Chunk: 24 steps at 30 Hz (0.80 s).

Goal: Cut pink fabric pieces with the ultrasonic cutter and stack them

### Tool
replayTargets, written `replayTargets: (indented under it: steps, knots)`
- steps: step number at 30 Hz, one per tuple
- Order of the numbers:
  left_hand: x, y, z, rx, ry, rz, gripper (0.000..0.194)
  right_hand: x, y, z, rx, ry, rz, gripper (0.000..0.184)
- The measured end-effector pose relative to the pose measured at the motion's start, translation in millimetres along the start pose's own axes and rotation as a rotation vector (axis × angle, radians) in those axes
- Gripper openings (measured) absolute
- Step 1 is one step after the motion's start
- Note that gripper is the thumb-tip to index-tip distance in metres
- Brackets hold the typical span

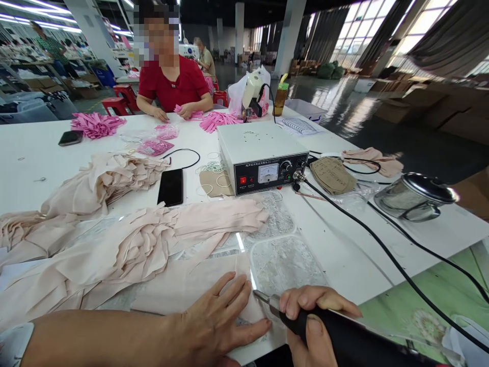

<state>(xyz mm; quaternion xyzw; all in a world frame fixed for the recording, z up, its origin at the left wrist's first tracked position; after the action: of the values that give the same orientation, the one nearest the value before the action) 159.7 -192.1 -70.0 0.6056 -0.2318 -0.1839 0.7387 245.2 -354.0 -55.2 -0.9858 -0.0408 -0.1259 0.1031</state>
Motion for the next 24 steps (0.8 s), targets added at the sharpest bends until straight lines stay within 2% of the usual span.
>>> replayTargets:
  steps: [4, 11, 15, 19, 24]
  knots:
    - [-0.1, -0.7, -0.1, 0.008, -0.003, 0.007, 0.079, 1.7, -2.2, 3.7, -0.022, 0.002, -0.001, 0.011]
    - [0.4, -1.7, 0.0, -0.018, 0.004, 0.001, 0.082, 5.1, -14.5, -6.9, -0.021, 0.063, 0.029, 0.014]
    - [-5.3, -2.6, -2.7, -0.074, 0.000, 0.045, 0.081, 5.8, -13.2, -7.0, 0.054, 0.009, 0.074, 0.008]
    - [-21.5, 4.9, -6.8, -0.165, 0.021, 0.096, 0.069, 9.4, -2.2, -3.6, 0.078, 0.012, 0.236, 0.007]
    - [-47.0, 15.8, -12.3, -0.207, 0.139, 0.138, 0.041, 16.1, 17.3, 9.0, 0.086, 0.046, 0.322, 0.013]
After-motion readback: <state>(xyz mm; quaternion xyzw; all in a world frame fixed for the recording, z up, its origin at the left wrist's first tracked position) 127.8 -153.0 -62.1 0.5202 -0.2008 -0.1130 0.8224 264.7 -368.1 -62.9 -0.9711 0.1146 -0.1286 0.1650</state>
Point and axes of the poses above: each hand's wrist, its own x-axis towards the middle knuckle, its own y-axis out of the back of the hand, z = x × y, the point moved 1 cm from there along x, towards the middle knuckle, and after that the axes turned 11 degrees about -x, right-handed, at the moved point
